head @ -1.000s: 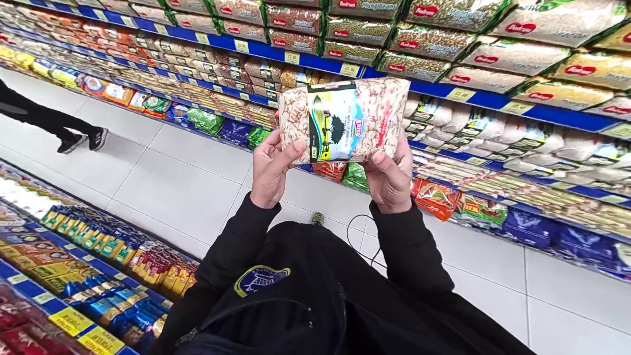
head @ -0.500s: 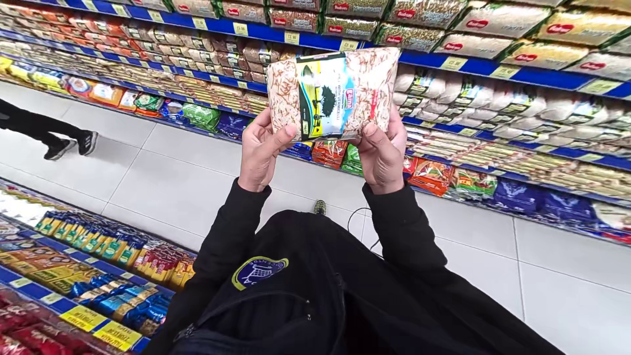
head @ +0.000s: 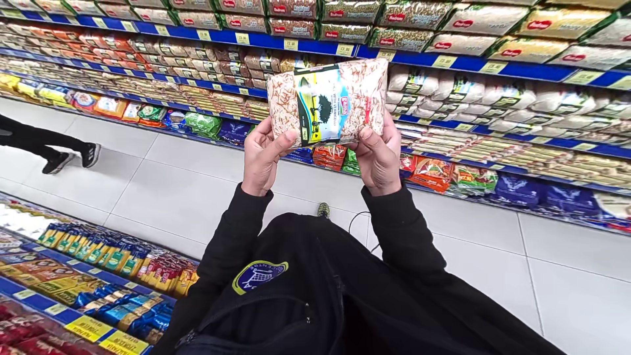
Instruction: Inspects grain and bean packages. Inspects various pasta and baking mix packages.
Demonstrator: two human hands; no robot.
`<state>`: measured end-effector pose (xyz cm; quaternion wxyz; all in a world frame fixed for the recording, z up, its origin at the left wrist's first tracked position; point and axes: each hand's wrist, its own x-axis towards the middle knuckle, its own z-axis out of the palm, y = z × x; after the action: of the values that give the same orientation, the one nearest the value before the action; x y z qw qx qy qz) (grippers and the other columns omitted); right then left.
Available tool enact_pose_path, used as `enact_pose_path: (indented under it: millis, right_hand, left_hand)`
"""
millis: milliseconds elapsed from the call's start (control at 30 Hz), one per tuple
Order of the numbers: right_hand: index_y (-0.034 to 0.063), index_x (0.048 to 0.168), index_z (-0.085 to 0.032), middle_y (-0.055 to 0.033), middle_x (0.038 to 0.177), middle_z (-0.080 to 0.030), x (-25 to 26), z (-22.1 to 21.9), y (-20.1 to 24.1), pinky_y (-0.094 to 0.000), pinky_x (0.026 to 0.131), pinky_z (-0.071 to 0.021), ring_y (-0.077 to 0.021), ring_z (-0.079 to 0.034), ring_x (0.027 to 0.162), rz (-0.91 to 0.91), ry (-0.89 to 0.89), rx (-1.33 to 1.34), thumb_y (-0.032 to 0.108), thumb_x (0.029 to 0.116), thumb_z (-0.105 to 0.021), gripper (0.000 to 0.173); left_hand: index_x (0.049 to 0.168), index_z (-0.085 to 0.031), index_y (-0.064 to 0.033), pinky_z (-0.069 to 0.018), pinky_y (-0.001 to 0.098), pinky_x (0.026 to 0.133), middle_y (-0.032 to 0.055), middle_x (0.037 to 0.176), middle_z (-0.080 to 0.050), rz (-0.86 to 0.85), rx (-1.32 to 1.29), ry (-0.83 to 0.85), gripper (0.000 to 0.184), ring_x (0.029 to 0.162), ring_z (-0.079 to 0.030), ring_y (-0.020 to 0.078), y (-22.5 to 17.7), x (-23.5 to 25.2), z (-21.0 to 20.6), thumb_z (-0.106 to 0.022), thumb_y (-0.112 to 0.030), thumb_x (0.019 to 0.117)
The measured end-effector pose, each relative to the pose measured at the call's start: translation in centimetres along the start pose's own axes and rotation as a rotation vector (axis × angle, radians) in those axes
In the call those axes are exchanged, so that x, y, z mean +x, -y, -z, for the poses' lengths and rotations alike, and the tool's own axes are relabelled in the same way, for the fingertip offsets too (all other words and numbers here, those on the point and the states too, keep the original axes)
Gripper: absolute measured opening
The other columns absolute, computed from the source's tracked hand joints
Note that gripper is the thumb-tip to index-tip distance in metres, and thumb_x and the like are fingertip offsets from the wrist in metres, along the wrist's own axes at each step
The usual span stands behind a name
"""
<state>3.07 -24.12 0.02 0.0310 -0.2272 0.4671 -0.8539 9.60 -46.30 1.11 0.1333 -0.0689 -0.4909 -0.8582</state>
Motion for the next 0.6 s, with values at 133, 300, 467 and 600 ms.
enact_pose_path:
  millis: [133,300,467,600]
  right_hand:
    - [0.0125,0.155,-0.035,-0.0107,0.136,-0.060,-0.5,-0.3,-0.3,-0.0390,0.093,-0.0598,-0.0214,-0.067,0.113,-0.004,0.006,0.031,0.025,0.0932,-0.075,0.075]
    - [0.0108,0.153,-0.037,-0.0111,0.134,-0.062,-1.0,-0.7,-0.5,-0.0394,0.092,-0.0606,-0.0215,-0.068,0.111,0.001,-0.013,0.049,0.025,0.0924,-0.076,0.073]
    - [0.0107,0.152,-0.040,-0.0113,0.131,-0.062,-1.4,-0.6,-0.7,-0.0391,0.089,-0.0615,-0.0213,-0.069,0.108,-0.001,-0.038,0.030,0.024,0.0920,-0.076,0.071]
    - [0.0101,0.153,-0.038,-0.0123,0.134,-0.061,-1.6,-0.3,-0.9,-0.0410,0.091,-0.0608,-0.0227,-0.068,0.111,-0.006,-0.057,0.033,0.022,0.0928,-0.075,0.071]
  left_hand:
    - [0.135,-0.057,0.0029,-0.0608,0.0461,0.092,0.0194,0.120,-0.069,-0.007,-0.003,-0.027,0.056,0.104,-0.072,0.0286,0.0,-0.5,0.2,-0.080,-0.017,0.0885]
    - [0.135,-0.057,0.0046,-0.0614,0.0471,0.091,0.0208,0.121,-0.069,-0.012,-0.012,-0.037,0.054,0.104,-0.072,0.0303,0.1,-0.8,0.5,-0.079,-0.014,0.0888]
    - [0.134,-0.057,0.0028,-0.0628,0.0451,0.088,0.0191,0.118,-0.070,-0.022,-0.010,-0.037,0.051,0.099,-0.074,0.0286,0.7,-0.8,0.7,-0.077,-0.015,0.0902]
    - [0.135,-0.055,0.0028,-0.0621,0.0457,0.090,0.0175,0.118,-0.070,-0.003,0.006,-0.041,0.053,0.101,-0.073,0.0276,1.1,-0.7,0.7,-0.077,-0.015,0.0904]
